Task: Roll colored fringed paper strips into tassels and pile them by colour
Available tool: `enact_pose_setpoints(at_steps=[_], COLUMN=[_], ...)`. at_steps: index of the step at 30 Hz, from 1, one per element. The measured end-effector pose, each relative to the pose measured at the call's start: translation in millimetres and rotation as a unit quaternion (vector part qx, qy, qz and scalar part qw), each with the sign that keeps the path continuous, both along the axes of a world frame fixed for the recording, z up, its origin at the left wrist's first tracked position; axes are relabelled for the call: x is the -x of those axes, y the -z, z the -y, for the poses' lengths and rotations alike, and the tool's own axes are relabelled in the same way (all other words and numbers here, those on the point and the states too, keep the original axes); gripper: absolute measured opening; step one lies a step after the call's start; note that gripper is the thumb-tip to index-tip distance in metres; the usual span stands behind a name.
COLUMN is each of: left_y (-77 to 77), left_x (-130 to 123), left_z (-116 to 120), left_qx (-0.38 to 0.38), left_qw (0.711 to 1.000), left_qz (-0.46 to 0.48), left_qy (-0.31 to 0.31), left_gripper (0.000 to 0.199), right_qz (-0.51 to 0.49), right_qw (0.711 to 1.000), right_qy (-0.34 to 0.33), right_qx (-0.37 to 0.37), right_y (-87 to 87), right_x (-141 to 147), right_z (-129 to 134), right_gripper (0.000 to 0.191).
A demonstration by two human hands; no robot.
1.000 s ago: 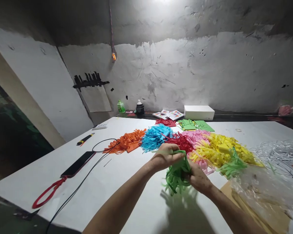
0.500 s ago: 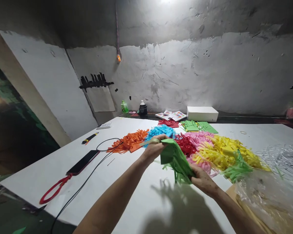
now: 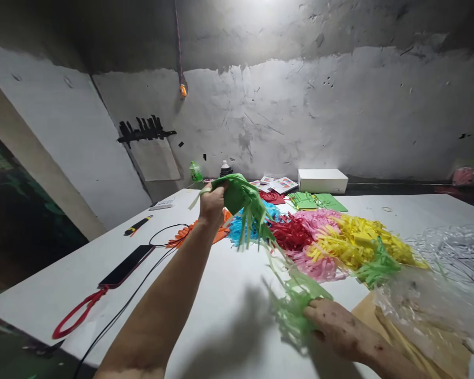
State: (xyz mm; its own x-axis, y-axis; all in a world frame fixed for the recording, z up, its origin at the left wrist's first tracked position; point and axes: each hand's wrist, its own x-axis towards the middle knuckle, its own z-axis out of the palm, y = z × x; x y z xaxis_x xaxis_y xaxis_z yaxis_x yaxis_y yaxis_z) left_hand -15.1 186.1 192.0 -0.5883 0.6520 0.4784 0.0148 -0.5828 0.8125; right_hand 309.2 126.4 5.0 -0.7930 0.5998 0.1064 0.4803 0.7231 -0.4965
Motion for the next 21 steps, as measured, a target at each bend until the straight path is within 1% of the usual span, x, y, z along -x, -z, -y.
enact_pose_setpoints(at_steps=[1,2,3,4,5,6,7,9,10,11,12,13,14,15,16,17,18,19,20,21], left_y=[-1.2,-0.6,1.4,4.4,7.9,11.4,14.2,17.4,17.8,18.1,19.0,21.5,26.5,34.7,46.5,61.9,80.2,100.6,121.8,142.6], left_x=[-2,-6,-12,-21,-32,-44,-57,-85,-97,-107,-114,-118,-119,-117,-112,-105,-97,-88,-80,-73], left_z=[0,1,1,3,4,7,10,17,20,24,26,28,28,28,26,23,19,16,12,9], left_qx=[0.001,0.008,0.023,0.041,0.059,0.078,0.088,0.100,0.100,0.092,0.074,0.055,0.038,0.029,0.034,0.050,0.087,0.143,0.204,0.232], left_qw=[1.000,0.999,0.995,0.986,0.972,0.944,0.918,0.864,0.842,0.818,0.798,0.797,0.807,0.827,0.851,0.865,0.858,0.834,0.781,0.760], left_qz=[-0.025,-0.050,-0.095,-0.153,-0.215,-0.300,-0.360,-0.443,-0.467,-0.494,-0.518,-0.524,-0.517,-0.500,-0.471,-0.453,-0.467,-0.503,-0.564,-0.582], left_qy=[0.000,0.008,0.024,0.047,0.075,0.110,0.144,0.218,0.250,0.280,0.298,0.295,0.282,0.257,0.229,0.207,0.194,0.174,0.173,0.171], left_gripper=[0.020,0.019,0.018,0.015,0.012,0.008,0.007,0.009,0.007,0.008,0.009,0.010,0.014,0.021,0.030,0.043,0.051,0.054,0.057,0.053], right_qz=[-0.012,-0.050,-0.098,-0.152,-0.194,-0.219,-0.247,-0.292,-0.311,-0.323,-0.328,-0.330,-0.334,-0.345,-0.367,-0.399,-0.431,-0.461,-0.482,-0.500], right_qw=[1.000,0.998,0.994,0.987,0.981,0.975,0.965,0.945,0.939,0.937,0.938,0.940,0.940,0.936,0.924,0.905,0.882,0.860,0.842,0.828], right_qy=[-0.022,-0.036,-0.047,-0.041,-0.021,0.016,0.057,0.103,0.102,0.088,0.073,0.064,0.064,0.074,0.093,0.117,0.138,0.157,0.173,0.188], right_qx=[0.003,0.007,0.014,0.013,0.000,-0.028,-0.063,-0.104,-0.108,-0.100,-0.085,-0.063,-0.033,0.005,0.050,0.095,0.131,0.155,0.167,0.170], right_y=[-11.2,-24.6,-39.1,-53.4,-66.5,-77.6,-86.4,-97.1,-99.7,-101.0,-101.3,-100.9,-99.8,-98.1,-96.0,-93.6,-91.1,-88.9,-87.3,-86.5], right_x=[-3,-6,-9,-11,-11,-10,-7,2,7,11,14,15,13,8,1,-8,-19,-31,-45,-59], right_z=[1,-1,-5,-12,-20,-28,-36,-48,-52,-54,-55,-56,-57,-59,-62,-66,-71,-76,-82,-87], right_gripper=[0.019,0.023,0.024,0.024,0.025,0.028,0.035,0.053,0.057,0.054,0.045,0.033,0.026,0.025,0.028,0.030,0.031,0.032,0.033,0.034])
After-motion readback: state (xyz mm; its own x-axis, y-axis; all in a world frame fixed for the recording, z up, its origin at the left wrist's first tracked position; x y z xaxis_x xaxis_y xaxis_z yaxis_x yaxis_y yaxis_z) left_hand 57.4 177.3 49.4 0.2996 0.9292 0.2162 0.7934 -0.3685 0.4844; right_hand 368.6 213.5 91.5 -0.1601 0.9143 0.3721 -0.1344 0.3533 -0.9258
